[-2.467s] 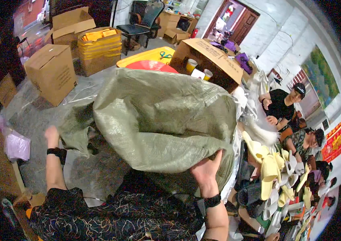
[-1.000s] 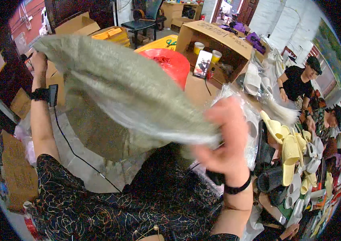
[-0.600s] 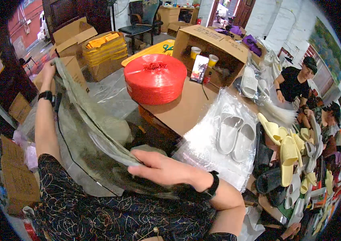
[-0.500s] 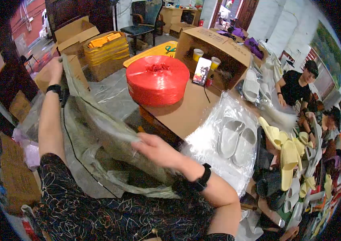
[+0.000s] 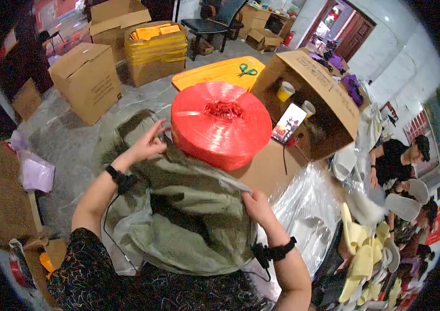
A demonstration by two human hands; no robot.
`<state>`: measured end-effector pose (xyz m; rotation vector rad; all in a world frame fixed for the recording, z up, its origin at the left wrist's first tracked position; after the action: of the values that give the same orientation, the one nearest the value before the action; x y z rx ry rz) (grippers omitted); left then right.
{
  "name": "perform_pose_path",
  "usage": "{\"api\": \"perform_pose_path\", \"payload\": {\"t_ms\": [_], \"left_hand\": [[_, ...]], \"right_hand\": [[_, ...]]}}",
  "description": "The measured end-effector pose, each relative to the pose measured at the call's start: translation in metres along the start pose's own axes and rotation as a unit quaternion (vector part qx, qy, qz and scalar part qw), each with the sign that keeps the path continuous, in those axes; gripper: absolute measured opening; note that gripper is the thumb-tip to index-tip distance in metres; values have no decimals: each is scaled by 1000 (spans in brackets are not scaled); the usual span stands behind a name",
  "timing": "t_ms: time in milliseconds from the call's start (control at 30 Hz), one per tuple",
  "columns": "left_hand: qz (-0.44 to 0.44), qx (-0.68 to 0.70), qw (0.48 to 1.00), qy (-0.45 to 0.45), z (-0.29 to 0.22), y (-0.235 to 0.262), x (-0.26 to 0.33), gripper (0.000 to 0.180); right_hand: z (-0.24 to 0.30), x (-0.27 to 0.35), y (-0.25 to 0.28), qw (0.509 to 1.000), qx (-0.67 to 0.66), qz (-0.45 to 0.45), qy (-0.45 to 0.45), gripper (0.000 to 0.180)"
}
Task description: Inspecting, matching pairs, and placing plastic wrap/packaging over slippers and sandals on an assembly line.
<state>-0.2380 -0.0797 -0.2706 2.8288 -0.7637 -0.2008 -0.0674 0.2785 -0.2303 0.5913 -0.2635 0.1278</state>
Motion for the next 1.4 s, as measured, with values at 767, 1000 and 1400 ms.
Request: {"api": "perform_pose_path", "payload": {"t_ms": [767, 1000, 1400], "left_hand": [[71, -251, 961, -86, 4, -20, 0, 22], [36, -299, 950, -85, -9, -23, -19, 19], [33, -360, 925, -117, -61, -12, -39, 24]], "right_hand": [[129, -11, 29, 909, 398, -27, 117, 41], [189, -88, -25, 872, 372, -107, 300, 108], [194, -109, 13, 899, 255, -96, 343, 88]]}}
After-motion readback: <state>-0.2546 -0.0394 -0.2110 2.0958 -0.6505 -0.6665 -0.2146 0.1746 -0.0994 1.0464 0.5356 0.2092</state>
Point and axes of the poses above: each hand's wrist, its own x-axis away from the middle knuckle, its own y-axis out of the back of the hand, z = x × y, the point moved 5 cm from there along -x, towards the middle knuckle, and after that the axes turned 5 degrees about z, right-handed, at the moved point
